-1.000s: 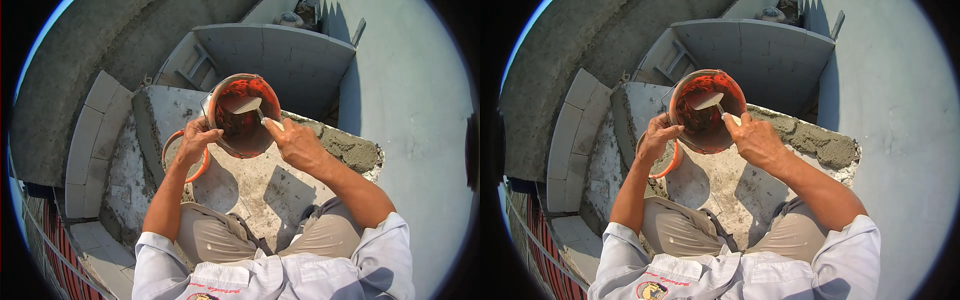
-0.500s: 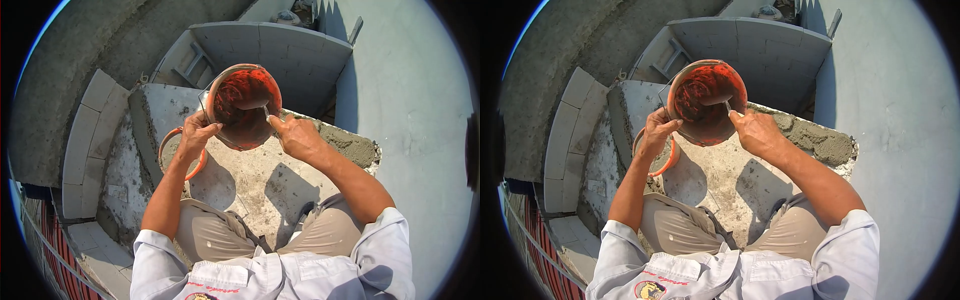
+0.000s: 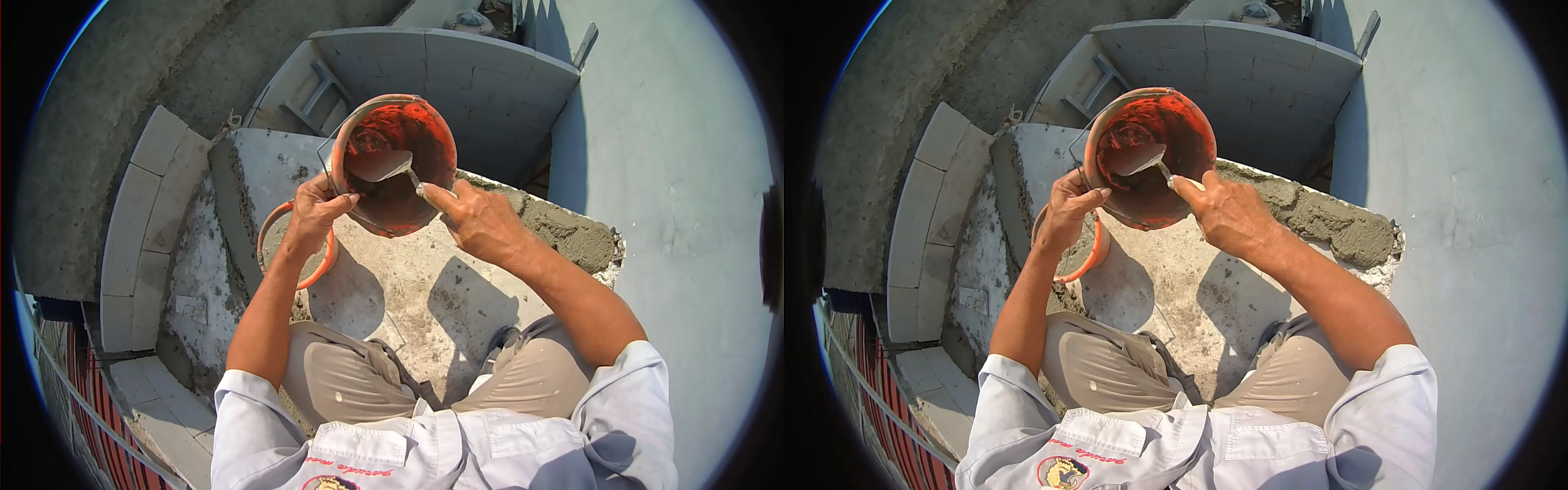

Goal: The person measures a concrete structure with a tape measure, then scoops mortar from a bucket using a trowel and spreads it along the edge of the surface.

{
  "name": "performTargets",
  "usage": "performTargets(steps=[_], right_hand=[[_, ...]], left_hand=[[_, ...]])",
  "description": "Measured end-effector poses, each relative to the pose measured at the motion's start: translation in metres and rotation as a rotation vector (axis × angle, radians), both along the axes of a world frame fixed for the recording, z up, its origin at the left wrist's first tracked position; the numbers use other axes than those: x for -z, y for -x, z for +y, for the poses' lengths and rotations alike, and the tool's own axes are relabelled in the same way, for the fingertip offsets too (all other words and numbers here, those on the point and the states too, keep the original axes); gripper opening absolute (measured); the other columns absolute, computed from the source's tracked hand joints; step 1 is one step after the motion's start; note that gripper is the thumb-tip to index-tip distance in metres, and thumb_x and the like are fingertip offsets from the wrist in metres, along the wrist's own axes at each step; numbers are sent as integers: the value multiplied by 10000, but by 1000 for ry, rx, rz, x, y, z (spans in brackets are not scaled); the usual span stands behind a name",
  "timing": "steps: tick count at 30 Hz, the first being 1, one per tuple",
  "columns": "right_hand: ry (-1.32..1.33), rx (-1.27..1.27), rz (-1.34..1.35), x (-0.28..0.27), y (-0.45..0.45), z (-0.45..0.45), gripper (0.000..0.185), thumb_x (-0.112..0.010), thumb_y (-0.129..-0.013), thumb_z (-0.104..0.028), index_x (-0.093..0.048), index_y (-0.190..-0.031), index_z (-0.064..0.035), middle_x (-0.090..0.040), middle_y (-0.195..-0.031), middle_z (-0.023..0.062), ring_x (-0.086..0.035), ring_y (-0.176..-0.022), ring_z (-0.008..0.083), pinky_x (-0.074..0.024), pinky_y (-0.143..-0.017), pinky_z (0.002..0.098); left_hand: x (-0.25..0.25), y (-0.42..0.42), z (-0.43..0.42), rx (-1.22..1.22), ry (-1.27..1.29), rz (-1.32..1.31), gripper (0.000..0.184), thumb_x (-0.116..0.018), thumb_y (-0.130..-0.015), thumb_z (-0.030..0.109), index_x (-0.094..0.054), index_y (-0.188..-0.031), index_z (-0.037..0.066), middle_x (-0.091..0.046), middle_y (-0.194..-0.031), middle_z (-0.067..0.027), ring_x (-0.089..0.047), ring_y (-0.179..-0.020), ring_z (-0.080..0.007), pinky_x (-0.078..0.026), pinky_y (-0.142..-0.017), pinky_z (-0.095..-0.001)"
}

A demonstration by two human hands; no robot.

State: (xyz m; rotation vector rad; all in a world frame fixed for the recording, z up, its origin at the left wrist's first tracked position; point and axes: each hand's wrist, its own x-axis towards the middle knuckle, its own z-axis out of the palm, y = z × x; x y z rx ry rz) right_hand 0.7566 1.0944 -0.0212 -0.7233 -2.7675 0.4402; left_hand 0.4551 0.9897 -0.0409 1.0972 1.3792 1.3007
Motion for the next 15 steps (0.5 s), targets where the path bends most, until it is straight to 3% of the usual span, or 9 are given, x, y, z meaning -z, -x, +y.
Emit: performTargets(steps=[6,9,13,15], right_hand=[[-66,-47,-168,5,-14,8,488,-606,-945,-30,-581,-1426,-111,-626,-968,196,-736,-887,334,-618,-722,456],[-76,70,-17,-3,-6,6,461,-598,-949,-33,-605,-1405,-99,-642,-990,201,-735,-910,331,-617,-761,466],[-184,55,-182,9,-3,18,298,-617,-941,-63,-649,-1237,-64,-662,-1004,227,-734,-897,342,-621,-727,441],[-212,53,-66,8,-7,17,250,-617,-935,-61,-649,-1182,-34,-669,-962,215,-735,-881,345,-620,-696,433]], left_hand=[[5,1,0,-36,22,15,202,-770,-912,39,-712,-1103,4,-764,-992,-43,-677,-876,-101,-523,-841,-283],[12,5,3,-36,31,64,177,-768,-917,40,-712,-1082,9,-757,-971,-37,-672,-860,-94,-526,-820,-273],[4,-2,3,-35,39,135,132,-770,-921,46,-710,-1034,15,-737,-933,-17,-655,-841,-82,-525,-794,-269],[3,-1,1,-33,62,194,116,-772,-921,49,-706,-1010,15,-725,-920,-6,-645,-833,-77,-523,-783,-271]])
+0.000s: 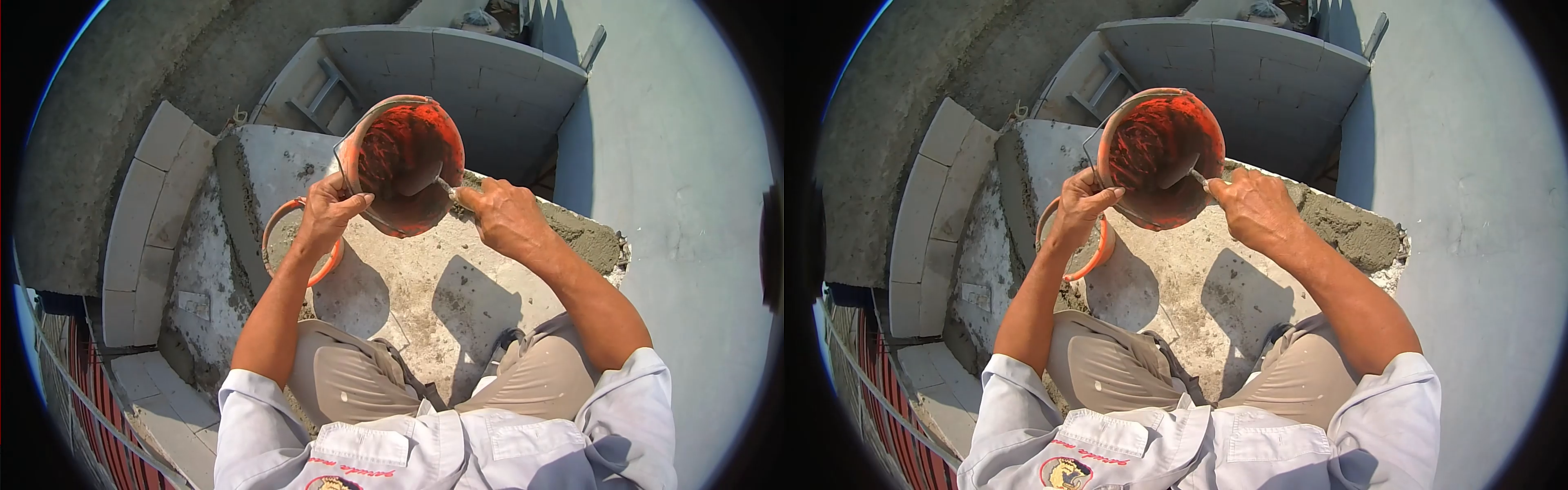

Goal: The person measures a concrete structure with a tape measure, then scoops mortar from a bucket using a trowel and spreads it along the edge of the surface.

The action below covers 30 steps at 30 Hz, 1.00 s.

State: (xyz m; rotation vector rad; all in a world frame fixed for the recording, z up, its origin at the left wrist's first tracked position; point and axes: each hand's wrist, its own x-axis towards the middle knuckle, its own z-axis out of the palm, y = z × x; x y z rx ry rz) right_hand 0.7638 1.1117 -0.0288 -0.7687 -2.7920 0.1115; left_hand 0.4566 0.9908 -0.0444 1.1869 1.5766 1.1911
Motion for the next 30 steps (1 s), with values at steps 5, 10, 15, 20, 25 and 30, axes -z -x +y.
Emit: performTargets(steps=[5,10,15,20,25,30], right_hand=[[-121,159,-20,-20,19,5,185,-631,-908,-77,-671,-1012,71,-700,-831,205,-742,-809,364,-616,-671,486],[384,65,-86,-15,16,23,246,-677,-919,-203,-758,-883,27,-703,-716,222,-711,-667,319,-592,-647,434],[1151,151,-24,-7,-2,44,381,-703,-980,-361,-768,-1054,6,-646,-670,75,-639,-557,165,-533,-509,360],[1775,189,252,45,-3,45,373,-627,-1044,-346,-688,-1183,-5,-662,-702,60,-568,-454,69,-447,-364,227],[1902,152,429,47,7,52,348,-585,-1081,-325,-625,-1253,-24,-691,-749,65,-583,-468,63,-463,-384,190],[1871,259,570,35,11,68,354,-618,-1069,-290,-607,-1317,-38,-690,-777,73,-603,-494,69,-473,-385,193]], left_hand=[[10,-8,5,-5,-57,76,88,-762,-884,64,-687,-899,21,-635,-781,33,-541,-709,-56,-430,-632,-268],[10,-23,3,0,-131,49,96,-755,-872,70,-676,-851,19,-600,-723,43,-504,-657,-53,-393,-573,-269],[-2,-15,-6,110,-41,-9,106,-730,-915,17,-711,-1019,9,-715,-949,0,-637,-856,-72,-527,-805,-266],[5,-9,0,12,-40,-113,131,-752,-934,31,-716,-1057,5,-731,-959,-18,-652,-858,-83,-526,-804,-276],[6,8,6,-166,-151,-196,141,-761,-955,60,-705,-1067,-5,-740,-956,-41,-678,-843,-100,-535,-779,-272],[21,64,0,-461,-257,-167,120,-752,-964,57,-697,-1047,-10,-740,-937,-78,-708,-764,-139,-588,-699,-287]])
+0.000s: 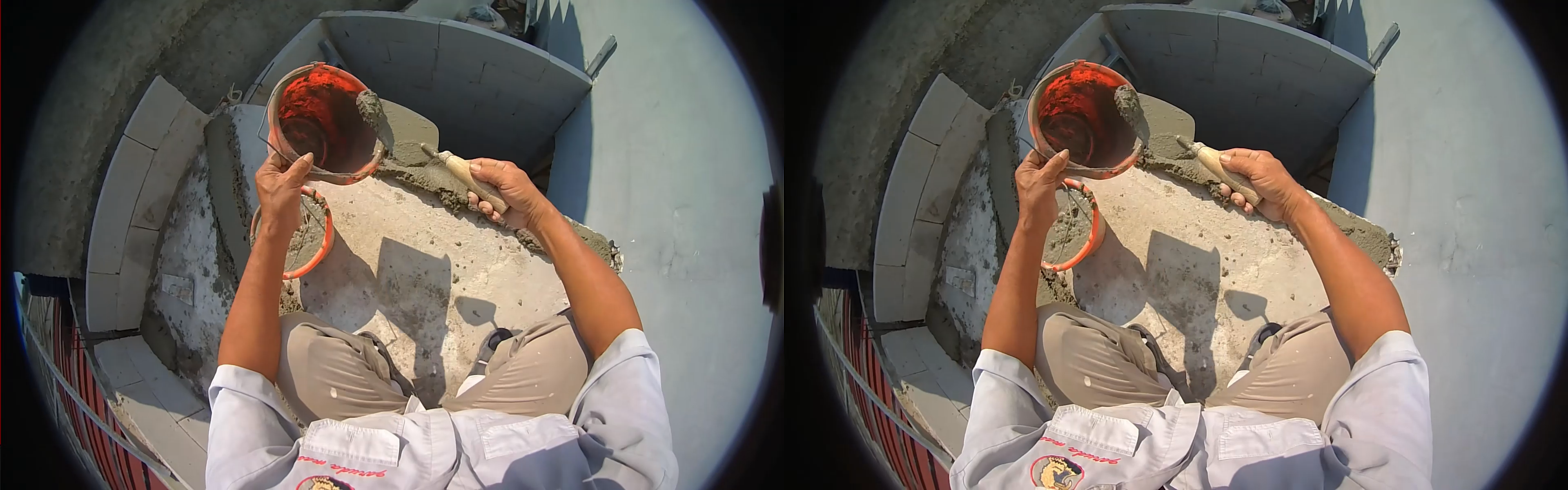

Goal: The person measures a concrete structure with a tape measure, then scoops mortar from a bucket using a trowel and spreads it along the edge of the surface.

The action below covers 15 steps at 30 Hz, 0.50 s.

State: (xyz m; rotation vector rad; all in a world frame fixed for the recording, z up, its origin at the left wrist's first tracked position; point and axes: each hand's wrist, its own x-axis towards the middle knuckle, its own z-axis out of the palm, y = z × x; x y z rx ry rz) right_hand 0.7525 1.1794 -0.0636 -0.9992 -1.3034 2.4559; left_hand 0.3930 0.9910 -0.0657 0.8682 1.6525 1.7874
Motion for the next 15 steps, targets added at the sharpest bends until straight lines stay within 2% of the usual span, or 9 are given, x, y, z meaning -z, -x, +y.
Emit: performTargets(steps=[2,6,9,12,13,14,15], right_hand=[[-56,43,-25,-2,4,6,371,-635,-1060,-287,-602,-1336,-41,-690,-787,72,-605,-500,68,-472,-386,191],[-122,45,-104,5,19,16,382,-654,-1037,-242,-607,-1355,-36,-676,-787,62,-588,-518,58,-460,-400,205],[-169,59,-162,18,41,16,374,-674,-1009,-218,-637,-1332,-33,-670,-786,61,-586,-526,79,-475,-429,242],[-408,11,-271,56,89,7,392,-665,-989,-197,-639,-1343,-31,-648,-776,57,-590,-552,97,-527,-490,279],[-592,26,-308,88,107,5,427,-695,-958,-190,-647,-1349,-24,-690,-823,80,-635,-599,143,-545,-532,322],[-891,-2,-451,100,123,1,475,-709,-943,-201,-633,-1376,-21,-740,-938,128,-703,-744,205,-597,-668,366],[-1037,36,-489,103,132,-5,503,-727,-940,-217,-621,-1395,-29,-745,-1016,145,-715,-842,228,-596,-756,379]], left_hand=[[0,19,-5,-130,-13,20,110,-761,-951,51,-696,-1012,-14,-729,-911,-71,-697,-774,-146,-591,-732,-310],[-20,28,-16,-288,-94,-7,92,-735,-950,27,-691,-1011,-25,-734,-947,-98,-739,-823,-188,-667,-774,-346],[-21,39,-26,-282,-93,-26,102,-716,-951,4,-684,-1037,-39,-735,-986,-120,-748,-822,-201,-685,-761,-355],[-19,42,-29,-272,-96,-7,111,-716,-950,-1,-683,-1048,-42,-734,-993,-119,-745,-821,-194,-685,-750,-354],[-18,40,-28,-263,-100,2,113,-716,-950,-2,-683,-1050,-42,-734,-993,-117,-743,-823,-191,-685,-749,-355],[-18,39,-28,-263,-116,-8,107,-718,-949,-2,-685,-1043,-42,-733,-987,-112,-742,-825,-188,-686,-748,-354],[-21,36,-27,-260,-131,-15,101,-719,-948,-3,-686,-1036,-41,-733,-980,-108,-741,-827,-185,-686,-747,-354]])
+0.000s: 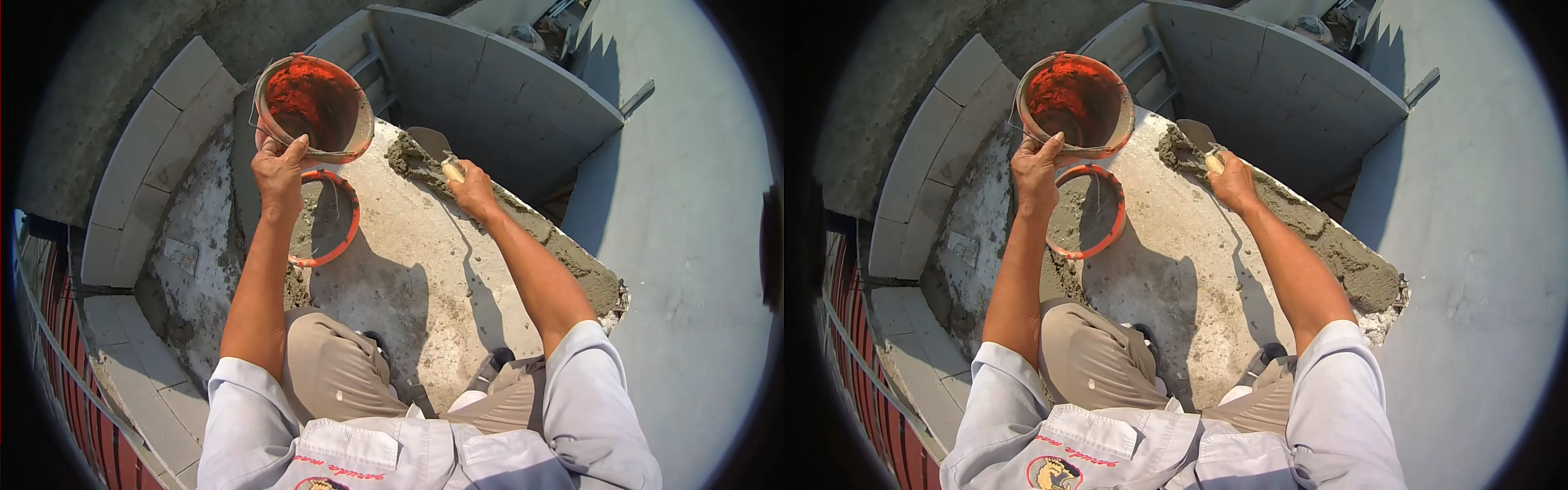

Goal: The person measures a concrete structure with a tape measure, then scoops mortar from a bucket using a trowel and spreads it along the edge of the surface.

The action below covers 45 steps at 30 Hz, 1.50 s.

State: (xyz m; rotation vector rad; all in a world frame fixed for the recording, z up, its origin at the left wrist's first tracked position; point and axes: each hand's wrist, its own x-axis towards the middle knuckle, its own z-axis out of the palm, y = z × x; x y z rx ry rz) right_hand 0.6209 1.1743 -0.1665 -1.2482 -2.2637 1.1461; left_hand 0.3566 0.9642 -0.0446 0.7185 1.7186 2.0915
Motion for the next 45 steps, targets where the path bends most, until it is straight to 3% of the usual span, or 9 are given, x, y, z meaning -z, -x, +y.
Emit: performTargets(steps=[4,6,16,20,23,26,29,37,45], right_hand=[[-117,37,170,-47,-23,-11,599,-799,-924,-302,-576,-1428,-67,-742,-1172,214,-742,-1060,329,-563,-949,417],[-94,-124,200,-94,-57,-11,602,-807,-938,-358,-568,-1421,-92,-742,-1199,196,-741,-1064,262,-571,-955,388],[-770,-329,-364,-181,-38,18,321,-647,-1021,-309,-745,-1149,-31,-721,-831,169,-729,-709,258,-598,-649,440],[292,-391,-198,-187,-49,-3,389,-653,-997,-352,-771,-860,-8,-598,-606,82,-547,-476,142,-483,-471,354],[795,-307,164,-153,-64,-10,382,-650,-1024,-371,-741,-1134,-17,-640,-670,69,-512,-435,112,-402,-385,295],[694,-305,341,-162,-88,-13,392,-662,-1030,-371,-697,-1177,-9,-673,-760,91,-608,-540,154,-491,-476,338],[-130,-270,269,-172,-121,-22,334,-672,-1006,-283,-664,-1158,14,-690,-839,118,-698,-735,213,-569,-649,396],[-158,-191,-653,-96,-204,-17,298,-626,-884,-162,-581,-1138,-14,-710,-948,284,-691,-909,478,-535,-855,543],[-464,-262,-313,-162,-133,-21,300,-690,-949,-200,-642,-1200,-43,-734,-1055,192,-742,-939,361,-592,-822,479]], left_hand=[[5,8,-9,62,9,20,84,-746,-942,17,-708,-1005,-24,-735,-925,-77,-714,-797,-155,-627,-754,-318],[8,12,-9,120,31,40,84,-760,-939,36,-729,-1005,-7,-736,-892,-49,-689,-789,-124,-561,-759,-288],[-4,-33,23,439,121,209,88,-738,-947,50,-741,-1026,10,-726,-903,9,-613,-805,-62,-505,-742,-252],[-5,-48,24,462,71,191,111,-742,-947,60,-744,-1047,12,-727,-934,7,-611,-831,-64,-512,-770,-251],[-3,-54,26,476,50,122,137,-757,-951,82,-736,-1063,5,-734,-952,-13,-647,-854,-72,-537,-784,-259],[-1,-51,23,407,108,62,144,-760,-958,93,-730,-1066,3,-745,-961,-34,-674,-857,-87,-551,-786,-270],[14,-27,16,361,170,52,140,-758,-962,95,-728,-1068,9,-752,-967,-51,-686,-844,-102,-557,-779,-279],[19,-20,12,403,204,130,139,-743,-975,102,-709,-1081,19,-750,-966,-40,-685,-807,-88,-563,-740,-264],[2,-53,24,490,281,196,94,-759,-938,86,-730,-995,18,-722,-880,0,-635,-788,-77,-510,-722,-267]])
